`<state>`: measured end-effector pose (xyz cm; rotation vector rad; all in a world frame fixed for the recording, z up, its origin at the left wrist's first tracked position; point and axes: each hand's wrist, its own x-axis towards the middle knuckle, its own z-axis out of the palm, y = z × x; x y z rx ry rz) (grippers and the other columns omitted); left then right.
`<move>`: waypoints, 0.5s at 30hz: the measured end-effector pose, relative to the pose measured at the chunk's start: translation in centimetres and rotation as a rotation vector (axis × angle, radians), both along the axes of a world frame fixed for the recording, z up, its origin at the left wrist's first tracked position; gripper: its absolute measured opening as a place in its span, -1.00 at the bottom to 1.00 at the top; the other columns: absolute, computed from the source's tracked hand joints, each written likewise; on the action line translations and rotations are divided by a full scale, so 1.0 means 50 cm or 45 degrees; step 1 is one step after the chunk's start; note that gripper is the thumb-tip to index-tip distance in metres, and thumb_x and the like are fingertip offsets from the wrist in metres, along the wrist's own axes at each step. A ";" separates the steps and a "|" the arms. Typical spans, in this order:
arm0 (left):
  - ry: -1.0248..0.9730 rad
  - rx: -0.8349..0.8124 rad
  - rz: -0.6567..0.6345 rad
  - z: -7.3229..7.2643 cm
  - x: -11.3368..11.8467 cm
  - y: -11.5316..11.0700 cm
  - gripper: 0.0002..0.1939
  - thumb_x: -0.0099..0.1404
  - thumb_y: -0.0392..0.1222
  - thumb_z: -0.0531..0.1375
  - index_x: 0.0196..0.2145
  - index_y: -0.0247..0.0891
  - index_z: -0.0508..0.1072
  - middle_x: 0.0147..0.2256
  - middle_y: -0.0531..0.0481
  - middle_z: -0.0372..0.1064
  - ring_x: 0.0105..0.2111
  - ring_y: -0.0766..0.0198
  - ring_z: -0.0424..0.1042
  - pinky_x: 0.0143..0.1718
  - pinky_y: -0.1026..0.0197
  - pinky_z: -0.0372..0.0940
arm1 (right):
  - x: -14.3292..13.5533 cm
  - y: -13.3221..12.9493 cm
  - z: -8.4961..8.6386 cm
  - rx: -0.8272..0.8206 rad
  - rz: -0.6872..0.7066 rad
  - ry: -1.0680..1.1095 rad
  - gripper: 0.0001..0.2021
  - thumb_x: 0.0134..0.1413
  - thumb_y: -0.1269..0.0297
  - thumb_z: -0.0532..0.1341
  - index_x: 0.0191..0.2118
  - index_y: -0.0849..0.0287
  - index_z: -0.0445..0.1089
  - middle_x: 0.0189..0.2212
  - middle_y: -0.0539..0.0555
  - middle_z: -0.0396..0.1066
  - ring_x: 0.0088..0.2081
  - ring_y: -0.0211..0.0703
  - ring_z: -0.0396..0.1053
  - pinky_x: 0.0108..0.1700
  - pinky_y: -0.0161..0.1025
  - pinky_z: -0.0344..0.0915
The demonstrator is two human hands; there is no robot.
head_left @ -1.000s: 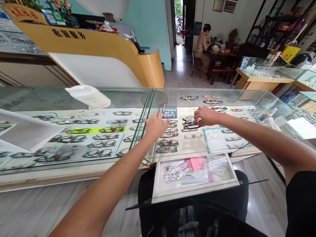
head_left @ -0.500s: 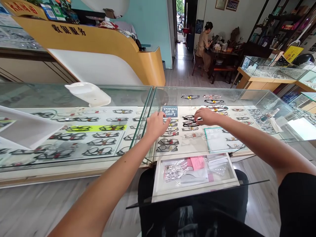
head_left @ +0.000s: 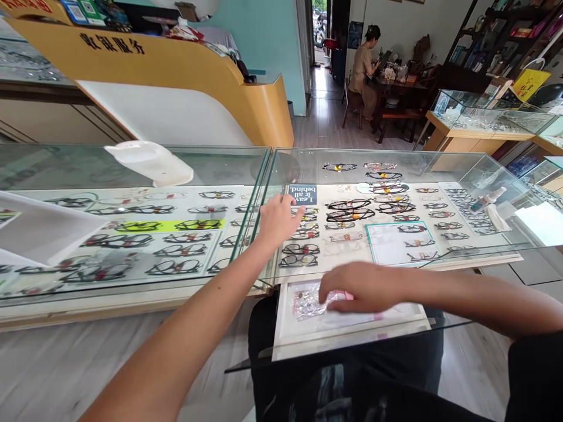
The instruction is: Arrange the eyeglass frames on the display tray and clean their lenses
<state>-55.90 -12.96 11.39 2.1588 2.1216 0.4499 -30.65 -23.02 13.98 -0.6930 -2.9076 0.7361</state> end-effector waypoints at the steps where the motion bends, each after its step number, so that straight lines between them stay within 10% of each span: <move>1: 0.000 -0.003 -0.001 0.001 0.000 -0.001 -0.67 0.55 0.03 0.05 0.02 -0.23 0.43 0.04 -0.35 0.45 0.12 -0.24 0.44 0.11 -0.20 0.33 | -0.003 -0.022 -0.040 -0.005 -0.009 -0.056 -0.82 0.36 0.15 0.33 -0.02 0.00 0.62 -0.03 0.05 0.64 -0.03 -0.10 0.55 0.02 -0.22 0.42; 6: -0.013 -0.006 0.006 0.002 0.001 -0.003 -0.69 0.55 0.04 0.06 0.01 -0.22 0.42 0.04 -0.34 0.43 0.14 -0.23 0.43 0.11 -0.18 0.33 | 0.008 0.029 -0.184 0.051 -0.214 -0.234 -0.84 0.35 0.32 0.28 -0.13 0.08 0.66 -0.02 0.14 0.66 0.04 -0.03 0.54 0.12 -0.11 0.42; 15: -0.021 -0.024 0.004 0.004 0.002 -0.007 -0.69 0.56 0.03 0.05 0.01 -0.22 0.42 0.02 -0.32 0.46 0.10 -0.21 0.44 0.13 -0.19 0.32 | 0.073 0.255 -0.274 0.249 -0.645 -0.459 -0.77 0.45 0.29 0.19 0.00 0.12 0.61 0.26 0.24 0.54 0.21 0.17 0.48 0.27 0.15 0.36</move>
